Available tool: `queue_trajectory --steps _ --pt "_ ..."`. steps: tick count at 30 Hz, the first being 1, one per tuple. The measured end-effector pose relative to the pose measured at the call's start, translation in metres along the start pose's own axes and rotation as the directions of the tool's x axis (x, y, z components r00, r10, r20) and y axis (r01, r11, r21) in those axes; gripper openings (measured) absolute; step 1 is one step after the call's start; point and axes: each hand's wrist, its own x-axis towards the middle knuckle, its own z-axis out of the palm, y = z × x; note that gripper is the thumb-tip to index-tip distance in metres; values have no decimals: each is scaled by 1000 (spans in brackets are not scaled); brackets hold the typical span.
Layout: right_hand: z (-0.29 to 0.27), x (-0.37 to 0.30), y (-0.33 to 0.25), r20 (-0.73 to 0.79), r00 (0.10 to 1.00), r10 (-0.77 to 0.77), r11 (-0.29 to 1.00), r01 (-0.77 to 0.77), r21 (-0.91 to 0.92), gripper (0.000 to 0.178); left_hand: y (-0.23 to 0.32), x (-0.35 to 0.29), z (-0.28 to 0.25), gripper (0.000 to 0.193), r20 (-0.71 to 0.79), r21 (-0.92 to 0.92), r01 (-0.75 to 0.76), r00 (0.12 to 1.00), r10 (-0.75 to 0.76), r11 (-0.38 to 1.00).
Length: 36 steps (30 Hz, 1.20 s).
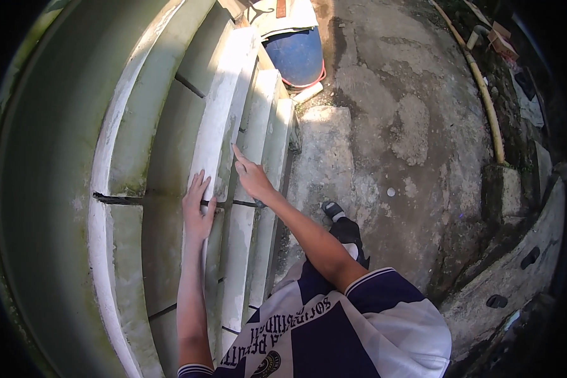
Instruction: Scraping old paint or surface material from an exterior wall using a handheld metal scraper.
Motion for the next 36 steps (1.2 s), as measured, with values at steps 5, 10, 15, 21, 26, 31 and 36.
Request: queue_trajectory --steps 5,10,15,21,26,31,36 --pt "-14 28 28 -14 975 -220 947 210 -243 54 8 7 0 53 22 3 13 1000 -13 1000" --pt "-10 18 22 56 993 -104 980 112 -167 53 5 1 -3 52 6 0 27 1000 -27 1000" --pt "0 36 35 -102 946 -307 949 298 -100 54 9 7 -1 50 5 4 14 1000 -14 1000" --pt "-28 61 -27 -44 998 -46 999 47 0 53 8 7 0 49 -3 -1 21 1000 -21 1000" --pt "-4 34 17 -70 980 -188 979 181 -97 54 7 6 -1 49 16 0 28 999 -28 1000" --pt "5 20 21 -104 983 -154 983 141 -121 55 10 10 -1 50 9 -15 28 1000 -28 1000" --pt "9 6 11 -71 995 -63 995 58 -82 55 11 7 0 51 26 -9 50 998 -50 999"
